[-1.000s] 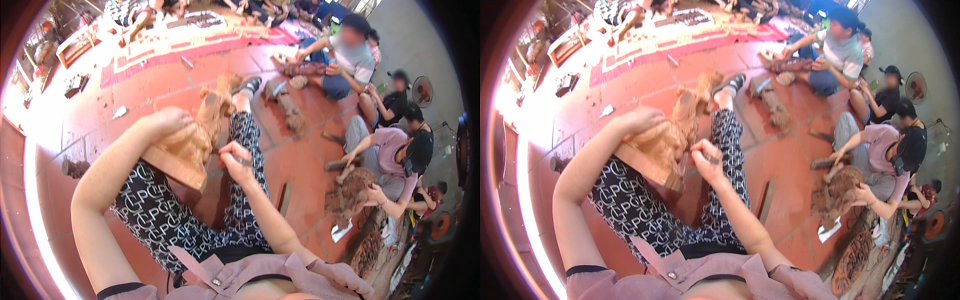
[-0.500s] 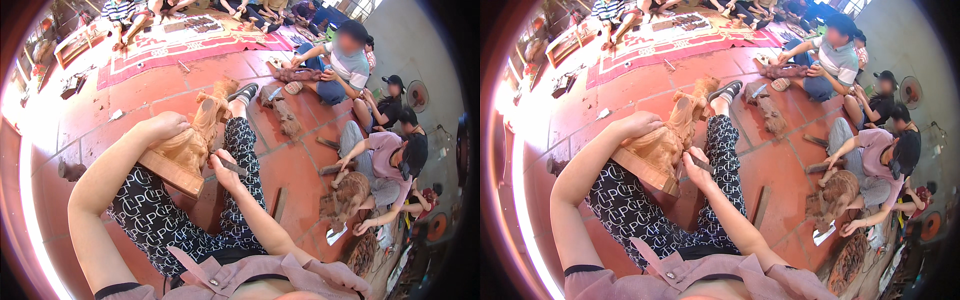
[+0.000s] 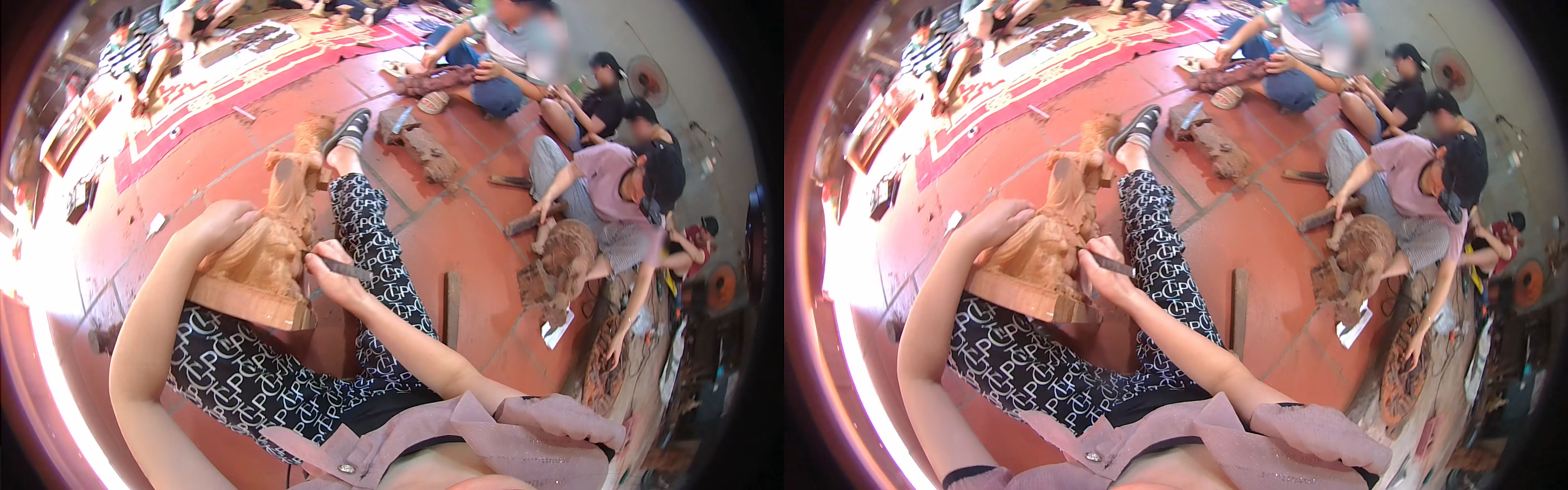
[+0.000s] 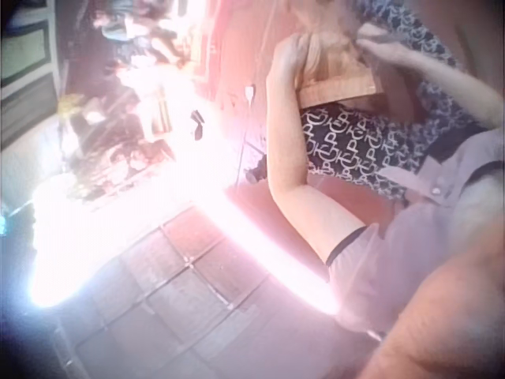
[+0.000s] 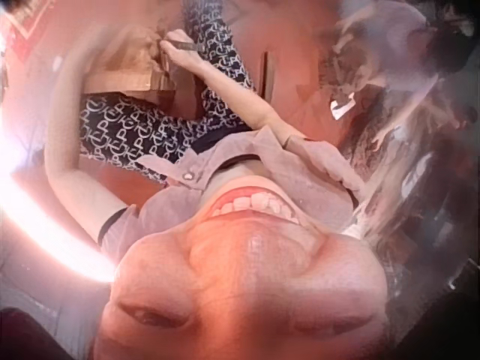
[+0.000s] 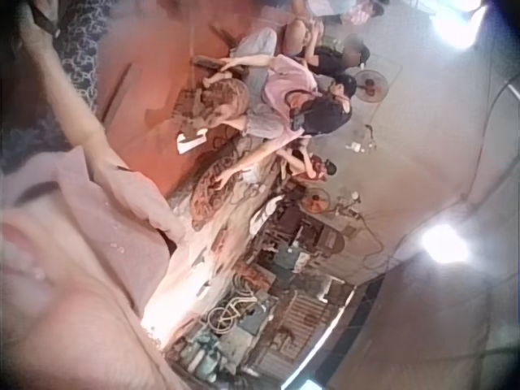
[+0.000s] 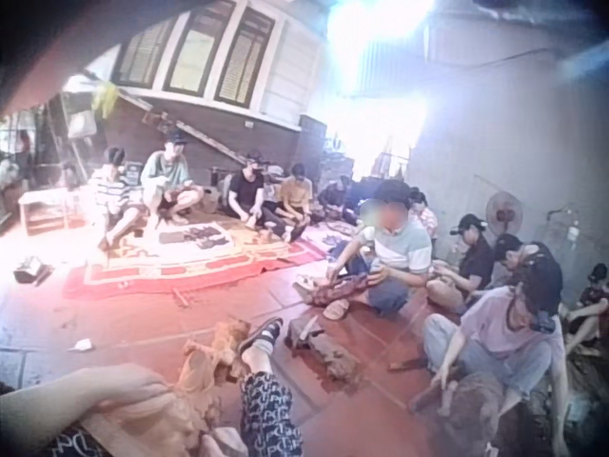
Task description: The person sits on the floor and carves a wooden figurine using a small chisel. They hold the wood with one hand and carefully chip away at the surface with the other, focusing on refining the details of the sculpture.
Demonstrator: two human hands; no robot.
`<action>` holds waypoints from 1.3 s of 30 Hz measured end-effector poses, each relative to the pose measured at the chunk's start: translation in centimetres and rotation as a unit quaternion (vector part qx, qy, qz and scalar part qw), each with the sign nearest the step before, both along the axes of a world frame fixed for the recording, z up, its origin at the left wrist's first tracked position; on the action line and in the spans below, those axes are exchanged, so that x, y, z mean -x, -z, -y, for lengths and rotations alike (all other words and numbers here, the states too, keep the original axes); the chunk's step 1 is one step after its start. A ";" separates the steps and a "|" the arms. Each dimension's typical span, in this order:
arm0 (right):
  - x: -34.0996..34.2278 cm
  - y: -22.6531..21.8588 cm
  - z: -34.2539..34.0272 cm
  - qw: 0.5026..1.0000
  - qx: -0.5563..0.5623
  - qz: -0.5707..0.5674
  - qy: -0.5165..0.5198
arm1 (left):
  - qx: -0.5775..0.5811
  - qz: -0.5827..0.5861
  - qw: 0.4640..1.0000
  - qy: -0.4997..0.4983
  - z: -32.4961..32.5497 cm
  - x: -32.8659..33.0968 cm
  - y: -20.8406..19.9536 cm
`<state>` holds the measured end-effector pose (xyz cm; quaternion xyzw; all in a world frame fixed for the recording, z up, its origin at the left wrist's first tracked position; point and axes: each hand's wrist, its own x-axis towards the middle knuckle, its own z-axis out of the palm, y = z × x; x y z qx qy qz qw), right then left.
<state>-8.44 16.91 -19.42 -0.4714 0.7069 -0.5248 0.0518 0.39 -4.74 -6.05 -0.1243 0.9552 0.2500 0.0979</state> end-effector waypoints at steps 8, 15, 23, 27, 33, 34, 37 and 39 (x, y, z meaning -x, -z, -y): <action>0.1 2.5 0.6 0.999 0.007 -0.015 0.048 | -0.009 -0.016 1.000 -0.018 -0.4 0.3 0.0; 0.2 0.8 0.1 0.999 0.007 -0.052 0.011 | -0.016 -0.001 0.999 -0.027 -0.6 0.1 -0.5; 0.0 1.8 0.3 0.983 0.038 -0.173 0.036 | -0.030 -0.003 0.999 -0.035 -0.6 0.4 -0.3; -0.2 0.0 -0.6 0.995 0.035 0.091 0.008 | -0.022 -0.010 1.000 -0.018 -0.6 0.1 -0.3; 0.2 1.1 0.2 0.983 0.119 -0.126 0.056 | -0.027 -0.002 0.999 -0.017 -0.7 0.6 -0.4; 0.5 1.7 0.3 0.981 0.106 -0.155 0.049 | -0.029 -0.007 0.999 -0.017 -0.6 0.5 -0.4; 0.6 2.3 0.6 0.982 0.099 -0.156 0.048 | -0.033 -0.015 0.999 -0.017 -0.2 0.3 -0.1; 0.3 2.1 0.6 0.985 0.102 -0.127 0.055 | -0.035 -0.014 0.999 -0.020 -0.1 0.2 0.0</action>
